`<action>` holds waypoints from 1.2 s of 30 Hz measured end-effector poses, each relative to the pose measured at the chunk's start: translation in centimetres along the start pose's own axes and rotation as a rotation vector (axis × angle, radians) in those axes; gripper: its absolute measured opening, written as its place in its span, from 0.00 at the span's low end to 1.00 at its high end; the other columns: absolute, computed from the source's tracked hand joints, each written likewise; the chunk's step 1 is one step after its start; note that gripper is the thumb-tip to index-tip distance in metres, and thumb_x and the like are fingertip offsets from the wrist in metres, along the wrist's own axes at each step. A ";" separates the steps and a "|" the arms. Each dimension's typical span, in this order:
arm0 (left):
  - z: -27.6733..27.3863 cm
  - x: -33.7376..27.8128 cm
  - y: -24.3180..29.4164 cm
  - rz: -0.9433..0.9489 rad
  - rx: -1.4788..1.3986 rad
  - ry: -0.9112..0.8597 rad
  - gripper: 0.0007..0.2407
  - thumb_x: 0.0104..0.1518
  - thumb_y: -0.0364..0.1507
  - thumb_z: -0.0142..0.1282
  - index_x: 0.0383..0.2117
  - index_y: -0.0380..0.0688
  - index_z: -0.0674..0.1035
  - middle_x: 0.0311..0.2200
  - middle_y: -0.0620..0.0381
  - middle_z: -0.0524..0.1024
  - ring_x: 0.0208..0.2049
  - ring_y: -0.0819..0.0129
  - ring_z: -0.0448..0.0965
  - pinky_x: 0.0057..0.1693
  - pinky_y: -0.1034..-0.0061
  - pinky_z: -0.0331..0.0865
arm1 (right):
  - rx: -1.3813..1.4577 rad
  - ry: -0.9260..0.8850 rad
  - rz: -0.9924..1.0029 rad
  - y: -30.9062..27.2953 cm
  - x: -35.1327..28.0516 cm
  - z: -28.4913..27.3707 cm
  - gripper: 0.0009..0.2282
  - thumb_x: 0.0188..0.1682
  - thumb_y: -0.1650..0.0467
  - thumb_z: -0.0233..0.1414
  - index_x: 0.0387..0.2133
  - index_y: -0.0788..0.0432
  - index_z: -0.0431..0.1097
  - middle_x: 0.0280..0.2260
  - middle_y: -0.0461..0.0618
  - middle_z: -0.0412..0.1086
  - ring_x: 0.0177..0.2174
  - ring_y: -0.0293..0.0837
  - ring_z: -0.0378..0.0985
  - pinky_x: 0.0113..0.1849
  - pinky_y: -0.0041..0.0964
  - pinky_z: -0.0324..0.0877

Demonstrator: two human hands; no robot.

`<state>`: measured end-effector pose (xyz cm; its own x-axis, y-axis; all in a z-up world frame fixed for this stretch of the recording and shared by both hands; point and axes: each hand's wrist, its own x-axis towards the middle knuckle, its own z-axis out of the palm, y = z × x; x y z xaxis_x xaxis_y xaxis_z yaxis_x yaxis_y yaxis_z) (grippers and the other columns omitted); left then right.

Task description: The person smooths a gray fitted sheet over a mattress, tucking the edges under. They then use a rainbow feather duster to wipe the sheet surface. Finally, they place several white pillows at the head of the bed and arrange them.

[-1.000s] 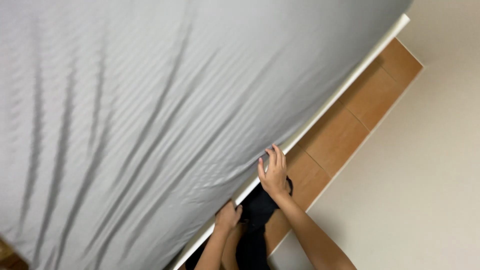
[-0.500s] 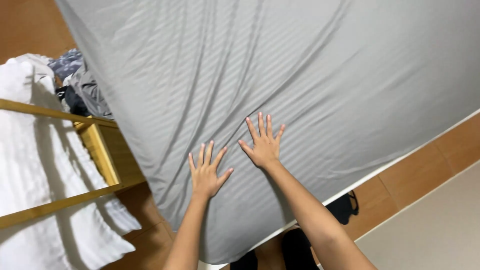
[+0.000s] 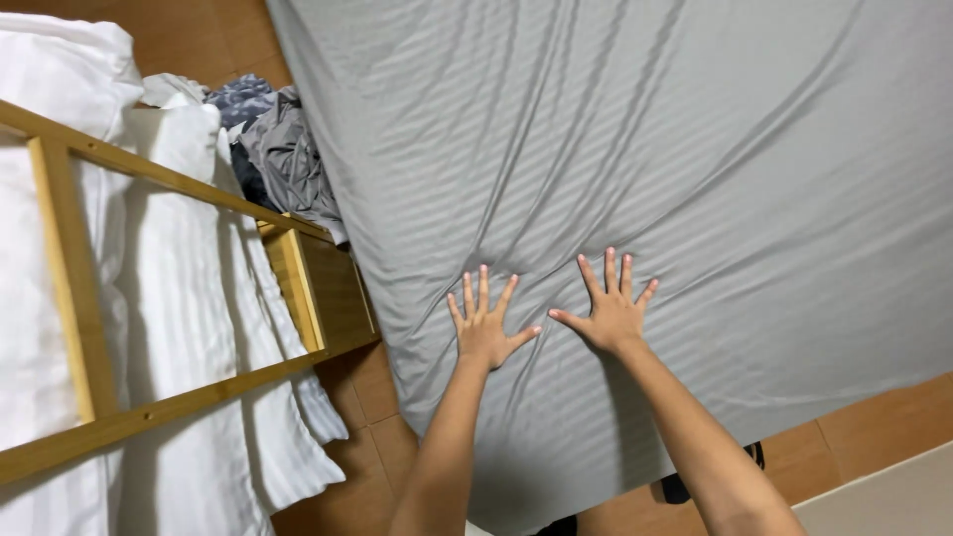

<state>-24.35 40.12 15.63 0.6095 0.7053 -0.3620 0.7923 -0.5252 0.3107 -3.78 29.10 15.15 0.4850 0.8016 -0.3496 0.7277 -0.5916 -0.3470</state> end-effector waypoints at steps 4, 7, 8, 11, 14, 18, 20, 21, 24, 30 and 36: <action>-2.2 0.7 0.4 -0.043 0.040 -0.253 0.52 0.37 0.67 0.56 0.72 0.77 0.44 0.74 0.49 0.21 0.73 0.46 0.15 0.70 0.37 0.19 | -0.013 -0.015 0.008 0.1 0.2 0.8 0.51 0.31 0.34 0.50 0.70 0.32 0.39 0.72 0.54 0.24 0.69 0.60 0.21 0.56 0.85 0.21; -1.7 2.1 0.3 -0.013 0.081 -0.367 0.56 0.35 0.70 0.55 0.72 0.75 0.35 0.73 0.47 0.15 0.71 0.42 0.09 0.69 0.34 0.17 | -0.051 -0.042 0.021 -0.5 1.6 -0.3 0.52 0.31 0.35 0.50 0.71 0.32 0.36 0.73 0.52 0.24 0.69 0.60 0.22 0.55 0.87 0.25; -1.4 2.8 0.3 -0.017 0.136 -0.399 0.57 0.35 0.70 0.53 0.72 0.74 0.32 0.72 0.44 0.12 0.70 0.40 0.07 0.67 0.31 0.16 | -0.094 -0.136 0.072 -0.9 2.3 -0.7 0.53 0.30 0.35 0.53 0.70 0.30 0.34 0.73 0.51 0.22 0.70 0.60 0.21 0.55 0.88 0.27; -0.8 3.5 0.4 -0.009 0.234 -0.467 0.60 0.34 0.72 0.50 0.71 0.71 0.27 0.71 0.41 0.09 0.69 0.39 0.04 0.65 0.26 0.16 | -0.150 -0.281 0.163 -2.2 2.8 -2.1 0.55 0.30 0.38 0.57 0.70 0.28 0.30 0.73 0.50 0.20 0.70 0.59 0.20 0.55 0.89 0.31; -1.0 3.8 0.5 0.013 0.308 -0.510 0.61 0.32 0.73 0.50 0.71 0.70 0.26 0.70 0.41 0.09 0.69 0.39 0.03 0.64 0.23 0.18 | -0.157 -0.334 0.216 -3.7 2.5 -3.2 0.56 0.31 0.40 0.60 0.71 0.28 0.29 0.73 0.50 0.20 0.70 0.60 0.21 0.54 0.90 0.36; -1.1 3.4 0.6 0.039 0.354 -0.528 0.62 0.32 0.73 0.50 0.71 0.67 0.25 0.70 0.39 0.09 0.68 0.40 0.03 0.63 0.20 0.19 | -0.142 -0.376 0.309 -5.0 3.4 -3.9 0.56 0.32 0.42 0.62 0.71 0.27 0.29 0.74 0.49 0.20 0.70 0.61 0.22 0.55 0.89 0.39; -1.8 4.7 0.8 0.069 0.378 -0.512 0.62 0.33 0.72 0.50 0.72 0.65 0.25 0.70 0.37 0.09 0.69 0.40 0.03 0.62 0.19 0.20 | -0.122 -0.359 0.366 -5.8 4.2 -3.5 0.56 0.32 0.43 0.64 0.71 0.28 0.29 0.74 0.50 0.20 0.70 0.62 0.22 0.55 0.89 0.40; -1.7 4.5 0.8 0.061 0.371 -0.520 0.62 0.34 0.72 0.50 0.72 0.63 0.26 0.70 0.36 0.10 0.69 0.39 0.04 0.62 0.18 0.20 | -0.127 -0.382 0.397 -6.1 3.9 -3.0 0.57 0.33 0.44 0.65 0.72 0.29 0.29 0.73 0.51 0.20 0.70 0.64 0.21 0.54 0.88 0.40; -1.8 5.2 0.6 0.086 0.428 -0.610 0.62 0.36 0.72 0.48 0.72 0.58 0.25 0.70 0.32 0.10 0.69 0.40 0.03 0.62 0.20 0.20 | -0.054 -0.328 0.450 -6.9 3.7 -3.2 0.54 0.34 0.44 0.63 0.71 0.27 0.30 0.73 0.46 0.20 0.71 0.61 0.20 0.56 0.88 0.38; 0.5 7.4 0.2 0.410 0.828 -0.477 0.58 0.35 0.75 0.38 0.72 0.66 0.28 0.72 0.32 0.17 0.70 0.40 0.08 0.65 0.30 0.15 | 0.048 -0.276 0.452 -5.9 4.1 -1.4 0.50 0.37 0.45 0.61 0.70 0.24 0.31 0.73 0.45 0.18 0.70 0.61 0.19 0.55 0.92 0.33; -0.6 6.6 0.9 0.396 0.881 -0.515 0.57 0.36 0.75 0.38 0.71 0.67 0.27 0.72 0.32 0.17 0.69 0.38 0.07 0.64 0.28 0.16 | 0.099 -0.264 0.446 -5.3 4.5 -1.1 0.49 0.38 0.46 0.62 0.69 0.22 0.32 0.73 0.43 0.19 0.71 0.60 0.19 0.53 0.94 0.33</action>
<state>-19.67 44.58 14.08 0.6022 0.2355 -0.7629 0.1551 -0.9718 -0.1776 -4.91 35.90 16.34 0.5893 0.4285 -0.6849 0.4228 -0.8860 -0.1905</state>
